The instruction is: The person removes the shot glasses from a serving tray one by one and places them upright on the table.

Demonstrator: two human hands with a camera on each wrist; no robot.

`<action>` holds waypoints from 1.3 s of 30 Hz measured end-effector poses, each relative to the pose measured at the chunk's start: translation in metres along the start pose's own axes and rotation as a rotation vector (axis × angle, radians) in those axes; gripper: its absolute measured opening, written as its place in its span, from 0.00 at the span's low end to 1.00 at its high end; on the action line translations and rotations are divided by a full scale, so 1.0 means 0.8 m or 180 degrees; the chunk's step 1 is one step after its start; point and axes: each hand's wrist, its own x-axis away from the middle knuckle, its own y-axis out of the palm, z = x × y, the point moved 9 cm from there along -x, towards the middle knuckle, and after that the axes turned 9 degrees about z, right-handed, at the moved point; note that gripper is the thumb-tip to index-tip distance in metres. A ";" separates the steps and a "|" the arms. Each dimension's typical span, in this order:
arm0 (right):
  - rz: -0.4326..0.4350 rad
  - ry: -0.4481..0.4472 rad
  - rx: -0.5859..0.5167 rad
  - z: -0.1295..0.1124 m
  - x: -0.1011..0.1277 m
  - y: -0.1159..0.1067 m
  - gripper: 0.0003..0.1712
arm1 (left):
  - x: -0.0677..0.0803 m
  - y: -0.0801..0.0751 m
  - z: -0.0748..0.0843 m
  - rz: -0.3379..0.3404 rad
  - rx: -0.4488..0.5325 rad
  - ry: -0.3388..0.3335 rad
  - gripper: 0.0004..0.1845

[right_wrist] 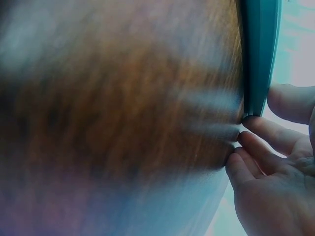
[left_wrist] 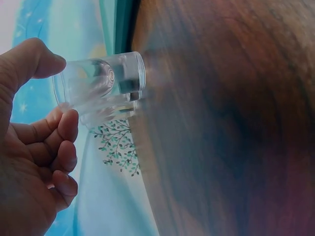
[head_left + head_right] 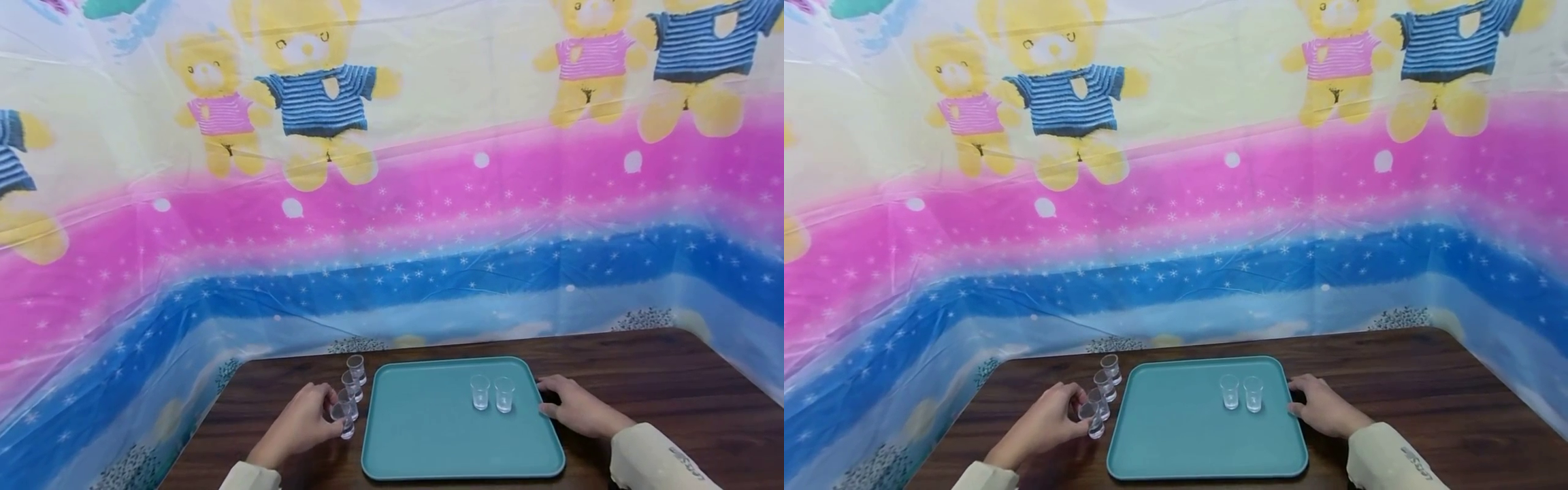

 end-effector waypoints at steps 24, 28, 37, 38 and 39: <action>0.0008 -0.0013 -0.0034 -0.003 0.003 0.000 0.28 | -0.006 -0.011 0.037 0.0204 0.0067 0.0218 0.16; 0.0009 -0.0011 -0.0056 -0.003 0.003 0.000 0.27 | -0.014 -0.004 0.057 0.0111 0.0200 0.0429 0.13; 0.0031 -0.0007 -0.0051 -0.001 0.002 0.000 0.27 | -0.037 0.026 0.103 -0.0144 0.0408 0.0788 0.10; 0.0034 -0.0008 -0.0050 -0.002 0.002 0.000 0.27 | -0.039 0.029 0.108 -0.0139 0.0425 0.0851 0.10; 0.0036 -0.0019 -0.0045 -0.002 0.002 0.000 0.27 | -0.040 0.031 0.114 -0.0137 0.0442 0.0893 0.10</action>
